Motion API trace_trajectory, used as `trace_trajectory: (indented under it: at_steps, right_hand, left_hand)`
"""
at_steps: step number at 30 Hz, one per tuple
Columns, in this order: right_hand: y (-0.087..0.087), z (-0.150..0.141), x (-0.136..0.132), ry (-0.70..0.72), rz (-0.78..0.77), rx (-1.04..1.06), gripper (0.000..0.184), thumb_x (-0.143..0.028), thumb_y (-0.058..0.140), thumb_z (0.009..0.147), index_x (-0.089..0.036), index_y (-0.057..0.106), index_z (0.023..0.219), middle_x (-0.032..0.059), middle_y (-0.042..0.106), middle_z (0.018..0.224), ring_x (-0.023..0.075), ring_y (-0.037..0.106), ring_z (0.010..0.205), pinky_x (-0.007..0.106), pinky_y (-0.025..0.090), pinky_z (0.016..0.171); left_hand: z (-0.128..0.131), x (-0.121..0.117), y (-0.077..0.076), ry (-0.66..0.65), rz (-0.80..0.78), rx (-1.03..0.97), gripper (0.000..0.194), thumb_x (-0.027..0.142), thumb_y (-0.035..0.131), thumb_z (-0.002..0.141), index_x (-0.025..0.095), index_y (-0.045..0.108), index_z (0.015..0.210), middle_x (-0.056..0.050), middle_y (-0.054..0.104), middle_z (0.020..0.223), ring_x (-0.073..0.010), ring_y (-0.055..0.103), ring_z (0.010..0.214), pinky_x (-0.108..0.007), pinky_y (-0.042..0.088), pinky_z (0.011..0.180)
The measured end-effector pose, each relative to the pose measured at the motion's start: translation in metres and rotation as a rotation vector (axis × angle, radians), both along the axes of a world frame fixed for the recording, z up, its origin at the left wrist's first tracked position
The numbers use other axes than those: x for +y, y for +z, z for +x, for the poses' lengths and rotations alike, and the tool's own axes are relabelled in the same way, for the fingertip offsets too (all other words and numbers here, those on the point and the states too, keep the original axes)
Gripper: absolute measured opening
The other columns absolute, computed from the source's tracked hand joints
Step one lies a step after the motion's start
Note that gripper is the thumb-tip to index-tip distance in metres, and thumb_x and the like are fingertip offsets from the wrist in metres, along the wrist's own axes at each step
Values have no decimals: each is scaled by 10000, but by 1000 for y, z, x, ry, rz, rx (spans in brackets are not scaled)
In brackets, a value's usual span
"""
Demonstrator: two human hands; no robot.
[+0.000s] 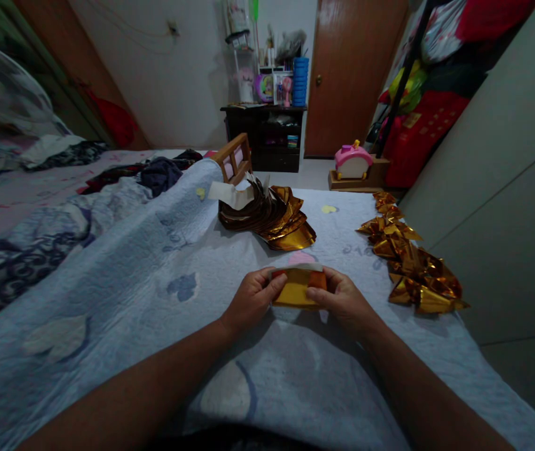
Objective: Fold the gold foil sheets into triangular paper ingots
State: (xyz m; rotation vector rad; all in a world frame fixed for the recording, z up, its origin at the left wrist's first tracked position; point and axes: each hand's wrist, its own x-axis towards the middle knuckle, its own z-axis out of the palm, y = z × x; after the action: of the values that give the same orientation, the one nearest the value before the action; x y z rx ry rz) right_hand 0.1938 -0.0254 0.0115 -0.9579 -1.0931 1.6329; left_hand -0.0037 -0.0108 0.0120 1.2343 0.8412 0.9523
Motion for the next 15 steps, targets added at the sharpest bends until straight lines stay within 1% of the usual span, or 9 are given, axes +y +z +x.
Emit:
trace_trajectory:
  at_steps: [2, 6, 11, 15]
  right_hand:
    - [-1, 0, 0, -28, 11, -31, 387, -369, 857, 686, -213, 765, 1029, 51, 772, 961, 198, 708, 814, 327, 551, 774]
    - [-3, 0, 1, -80, 30, -83, 302, -388, 835, 712, -205, 797, 949, 53, 778, 889, 191, 697, 763, 328, 539, 764]
    - [0, -1, 0, -89, -10, -74, 310, -433, 848, 682, -179, 804, 853, 62, 772, 801, 193, 689, 716, 316, 535, 713]
    - [0, -2, -1, -100, 11, -91, 307, -437, 830, 709, -177, 810, 872, 58, 774, 823, 178, 677, 703, 297, 526, 699]
  left_hand:
    - [-1, 0, 0, 11, 6, 20, 376, 451, 701, 878, 140, 751, 1082, -89, 767, 944, -211, 707, 828, -328, 554, 809]
    - [-1, -1, 0, 3, 22, 15, 370, 431, 709, 880, 129, 739, 1092, -99, 772, 956, -235, 722, 872, -355, 562, 851]
    - [0, -2, -1, -41, 0, -12, 361, 423, 664, 923, 122, 729, 1113, -104, 772, 981, -233, 729, 879, -362, 562, 873]
    - [-1, -2, -4, -49, -9, -35, 370, 431, 652, 930, 122, 719, 1122, -108, 761, 1032, -232, 720, 921, -374, 550, 912]
